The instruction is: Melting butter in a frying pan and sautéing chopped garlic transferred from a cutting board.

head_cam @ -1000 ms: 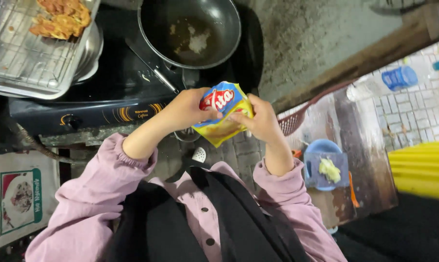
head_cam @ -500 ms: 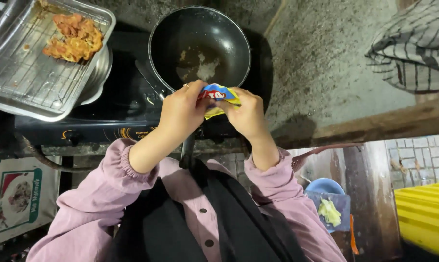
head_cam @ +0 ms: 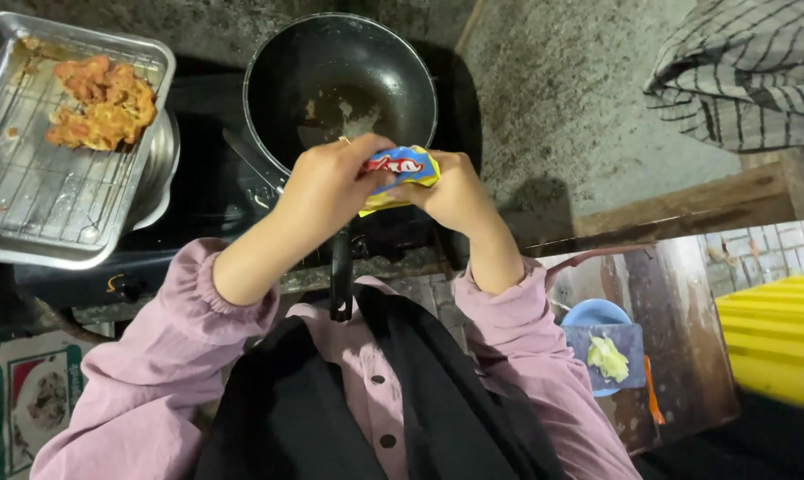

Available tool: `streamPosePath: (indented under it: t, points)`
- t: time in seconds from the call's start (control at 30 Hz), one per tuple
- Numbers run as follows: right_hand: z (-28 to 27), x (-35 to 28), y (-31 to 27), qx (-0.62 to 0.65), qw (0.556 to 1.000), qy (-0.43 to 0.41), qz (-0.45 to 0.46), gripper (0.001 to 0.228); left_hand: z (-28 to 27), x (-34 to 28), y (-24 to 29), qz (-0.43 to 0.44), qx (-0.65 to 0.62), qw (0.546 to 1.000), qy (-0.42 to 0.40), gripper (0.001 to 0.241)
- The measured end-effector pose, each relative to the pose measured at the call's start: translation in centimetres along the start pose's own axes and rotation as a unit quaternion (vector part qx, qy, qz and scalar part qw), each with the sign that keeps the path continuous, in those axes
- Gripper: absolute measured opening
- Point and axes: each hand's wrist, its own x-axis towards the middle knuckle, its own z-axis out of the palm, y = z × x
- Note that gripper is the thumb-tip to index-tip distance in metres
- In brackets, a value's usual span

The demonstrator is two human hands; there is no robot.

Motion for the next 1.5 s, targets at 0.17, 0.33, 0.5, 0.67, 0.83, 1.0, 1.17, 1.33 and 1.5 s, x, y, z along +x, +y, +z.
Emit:
streamPosePath:
  t: [0.17,0.33,0.5,0.67,0.83,1.0,1.17,1.33,1.5]
  points:
    - [1.2,-0.1,1.0,-0.028,0.995,0.091,0.033,0.028,-2.7,0.6,-1.2,-0.073,0.103,0.976,-0.18,0.046]
    - [3.0,-0.1,3.3,-0.03,0.991,0.126,0.031,0.028,-0.8,-1.6,-3.0,0.042,0.172,0.983,-0.046,0.027]
    - [4.2,-0.4,1.7,-0.036,0.99,0.126,-0.045,0.029,-2.0,-2.9,-3.2,0.125,0.14,0.982,0.029,0.033]
    - [5.4,-1.2,2.9,-0.027,0.99,0.113,-0.078,0.035,-2.9,-4.0,-3.8,0.094,0.019,0.995,0.03,0.028]
    - [6.4,-1.5,3.4,-0.013,0.993,0.109,-0.053,0.03,-2.7,-4.2,-3.8,0.025,0.074,0.997,0.002,0.024]
    - [6.4,-1.3,2.8,-0.017,0.998,0.058,0.034,0.014,-2.4,-4.2,-4.5,0.083,0.131,0.988,-0.003,0.022]
    - [5.5,-0.4,-0.4,-0.003,0.999,0.016,0.038,0.011,-1.8,-4.9,-4.9,0.063,0.139,0.988,0.005,0.016]
    - [5.7,0.0,0.2,0.01,0.999,-0.002,0.05,0.02,-1.1,-5.4,-4.7,0.047,0.15,0.986,0.049,0.011]
    - [6.4,0.0,1.1,0.025,0.997,0.012,0.074,0.015,-0.8,-5.2,-4.7,0.075,0.242,0.964,0.087,0.015]
